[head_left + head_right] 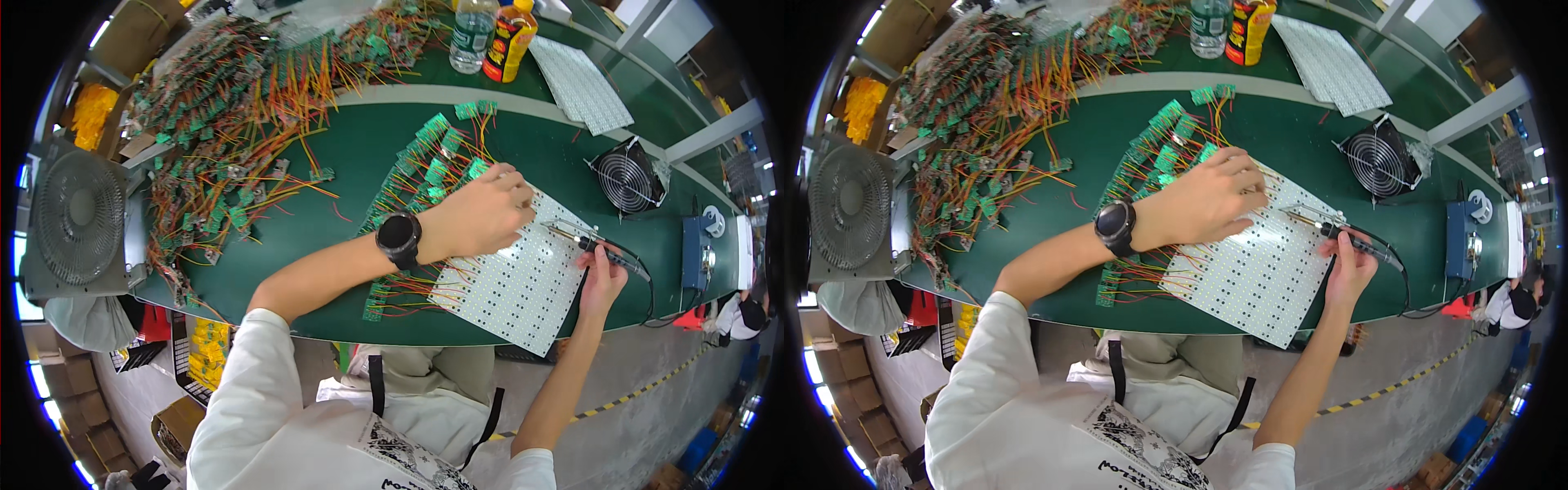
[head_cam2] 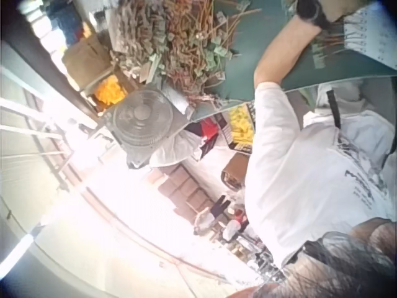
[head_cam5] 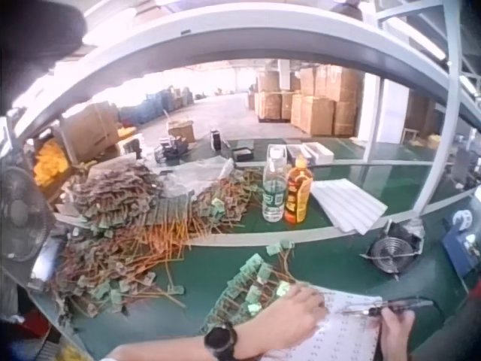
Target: The person picks small circuit boards with wires from a pile, positions the wires onto a panel, and solders them in place using a soldering iron.
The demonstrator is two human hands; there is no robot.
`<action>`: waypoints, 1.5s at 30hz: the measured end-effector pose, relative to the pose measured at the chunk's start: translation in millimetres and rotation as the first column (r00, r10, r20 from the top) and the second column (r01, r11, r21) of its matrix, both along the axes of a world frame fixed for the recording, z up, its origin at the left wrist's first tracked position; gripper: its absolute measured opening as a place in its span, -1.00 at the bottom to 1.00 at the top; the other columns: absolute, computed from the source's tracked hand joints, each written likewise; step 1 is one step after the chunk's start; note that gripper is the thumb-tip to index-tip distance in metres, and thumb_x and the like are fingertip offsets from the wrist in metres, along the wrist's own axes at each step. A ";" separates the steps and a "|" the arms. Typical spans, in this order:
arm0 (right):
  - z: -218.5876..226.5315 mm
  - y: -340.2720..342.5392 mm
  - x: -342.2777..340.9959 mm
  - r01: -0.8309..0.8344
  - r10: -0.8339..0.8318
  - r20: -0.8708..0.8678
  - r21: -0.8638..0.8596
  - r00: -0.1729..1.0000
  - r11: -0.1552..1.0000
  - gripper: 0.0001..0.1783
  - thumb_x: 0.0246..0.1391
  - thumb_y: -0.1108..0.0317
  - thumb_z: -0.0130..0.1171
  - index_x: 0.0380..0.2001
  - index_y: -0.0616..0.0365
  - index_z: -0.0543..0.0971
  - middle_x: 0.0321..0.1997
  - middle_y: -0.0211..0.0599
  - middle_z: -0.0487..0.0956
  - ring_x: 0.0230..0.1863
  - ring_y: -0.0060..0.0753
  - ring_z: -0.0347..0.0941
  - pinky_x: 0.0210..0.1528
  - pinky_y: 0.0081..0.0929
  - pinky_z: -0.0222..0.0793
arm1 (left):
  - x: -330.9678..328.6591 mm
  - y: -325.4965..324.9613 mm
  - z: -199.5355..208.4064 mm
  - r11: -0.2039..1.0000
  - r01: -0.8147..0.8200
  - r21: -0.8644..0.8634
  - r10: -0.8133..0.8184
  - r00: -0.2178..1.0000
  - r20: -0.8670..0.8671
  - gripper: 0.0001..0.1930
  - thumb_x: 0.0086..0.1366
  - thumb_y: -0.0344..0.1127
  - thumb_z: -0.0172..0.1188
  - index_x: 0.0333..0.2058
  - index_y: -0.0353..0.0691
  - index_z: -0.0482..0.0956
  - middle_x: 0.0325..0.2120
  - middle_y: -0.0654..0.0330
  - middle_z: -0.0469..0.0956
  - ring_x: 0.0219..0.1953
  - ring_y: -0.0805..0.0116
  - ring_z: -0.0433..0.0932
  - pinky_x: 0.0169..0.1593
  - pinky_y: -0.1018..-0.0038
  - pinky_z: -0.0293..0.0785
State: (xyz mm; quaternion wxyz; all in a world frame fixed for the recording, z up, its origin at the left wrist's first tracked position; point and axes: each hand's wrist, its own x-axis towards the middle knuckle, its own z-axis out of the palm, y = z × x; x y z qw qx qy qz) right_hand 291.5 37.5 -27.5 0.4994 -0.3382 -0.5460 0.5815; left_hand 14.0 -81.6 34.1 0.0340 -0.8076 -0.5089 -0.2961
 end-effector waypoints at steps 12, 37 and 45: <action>-3.9 -0.6 7.6 0.032 -0.031 -0.048 0.032 0.998 0.999 -0.82 0.19 0.48 0.21 -0.18 0.35 0.54 -0.47 -0.23 0.61 -0.54 -0.49 0.49 -0.45 -0.58 0.35 | -40.6 -160.8 26.4 0.889 -0.455 -0.055 0.457 0.872 0.175 -0.88 0.07 -0.44 0.31 -0.38 -0.24 0.58 -0.33 0.16 0.59 -0.26 0.13 0.59 -0.15 0.29 0.54; 2.7 -10.8 -0.1 0.043 -0.044 -0.072 -0.024 0.996 0.999 -0.82 0.17 0.45 0.24 -0.22 0.35 0.56 -0.51 -0.26 0.58 -0.57 -0.48 0.47 -0.48 -0.57 0.34 | -165.9 -170.9 -29.0 0.557 -0.653 -0.513 0.823 0.352 0.446 -0.84 0.16 -0.35 0.35 -0.36 -0.33 0.65 -0.51 0.25 0.63 -0.42 0.53 0.60 -0.29 0.57 0.51; 8.8 -10.7 4.4 0.039 -0.041 -0.075 -0.028 0.996 0.999 -0.83 0.16 0.46 0.24 -0.23 0.36 0.56 -0.53 -0.25 0.58 -0.59 -0.46 0.47 -0.49 -0.57 0.36 | -118.3 -180.8 -4.9 0.695 -0.623 -0.358 0.660 0.355 0.662 -0.84 0.33 -0.39 0.23 -0.25 -0.40 0.56 -0.40 0.21 0.65 -0.31 0.47 0.63 -0.14 0.51 0.54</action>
